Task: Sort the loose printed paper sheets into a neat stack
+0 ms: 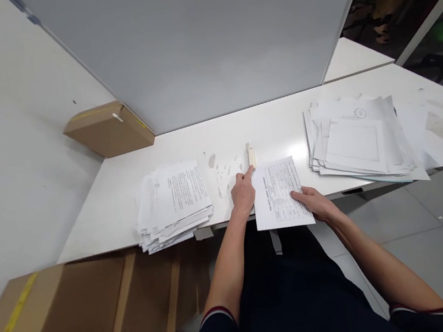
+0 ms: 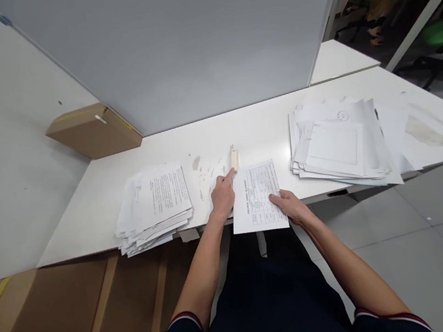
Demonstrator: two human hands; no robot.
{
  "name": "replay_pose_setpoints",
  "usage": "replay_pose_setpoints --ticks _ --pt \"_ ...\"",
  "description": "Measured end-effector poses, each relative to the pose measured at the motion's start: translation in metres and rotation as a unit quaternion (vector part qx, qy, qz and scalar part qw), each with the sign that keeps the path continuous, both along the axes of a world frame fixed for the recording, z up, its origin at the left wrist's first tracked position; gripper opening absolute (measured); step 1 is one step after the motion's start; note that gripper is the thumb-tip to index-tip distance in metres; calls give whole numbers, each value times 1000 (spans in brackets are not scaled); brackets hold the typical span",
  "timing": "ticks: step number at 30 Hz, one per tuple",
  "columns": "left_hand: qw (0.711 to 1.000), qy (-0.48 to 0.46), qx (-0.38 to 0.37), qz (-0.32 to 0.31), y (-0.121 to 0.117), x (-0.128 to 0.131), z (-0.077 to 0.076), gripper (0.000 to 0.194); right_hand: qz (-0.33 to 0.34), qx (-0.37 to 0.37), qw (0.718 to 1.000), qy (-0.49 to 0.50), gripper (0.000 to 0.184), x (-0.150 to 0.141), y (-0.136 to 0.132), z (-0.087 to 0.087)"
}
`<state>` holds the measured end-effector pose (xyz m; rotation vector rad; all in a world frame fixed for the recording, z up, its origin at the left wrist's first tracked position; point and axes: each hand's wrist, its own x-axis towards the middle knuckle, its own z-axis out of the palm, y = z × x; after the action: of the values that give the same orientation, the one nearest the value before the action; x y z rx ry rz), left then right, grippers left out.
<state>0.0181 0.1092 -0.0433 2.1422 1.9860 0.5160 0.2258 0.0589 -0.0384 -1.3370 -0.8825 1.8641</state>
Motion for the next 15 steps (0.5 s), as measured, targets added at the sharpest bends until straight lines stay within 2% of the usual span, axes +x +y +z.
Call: replay_pose_setpoints --ticks 4,9,12,15 --pt "1000 12 15 0 -1 0 -2 55 -8 3 1000 -10 25 1 -3 3" --pt "999 7 39 11 -2 1 -1 56 -44 15 997 -55 21 26 -14 23" --pt "999 16 42 21 -2 2 0 56 -140 35 983 -111 17 56 -12 39" --pt "999 34 33 26 -2 3 0 55 -259 65 944 -193 10 91 -1 53"
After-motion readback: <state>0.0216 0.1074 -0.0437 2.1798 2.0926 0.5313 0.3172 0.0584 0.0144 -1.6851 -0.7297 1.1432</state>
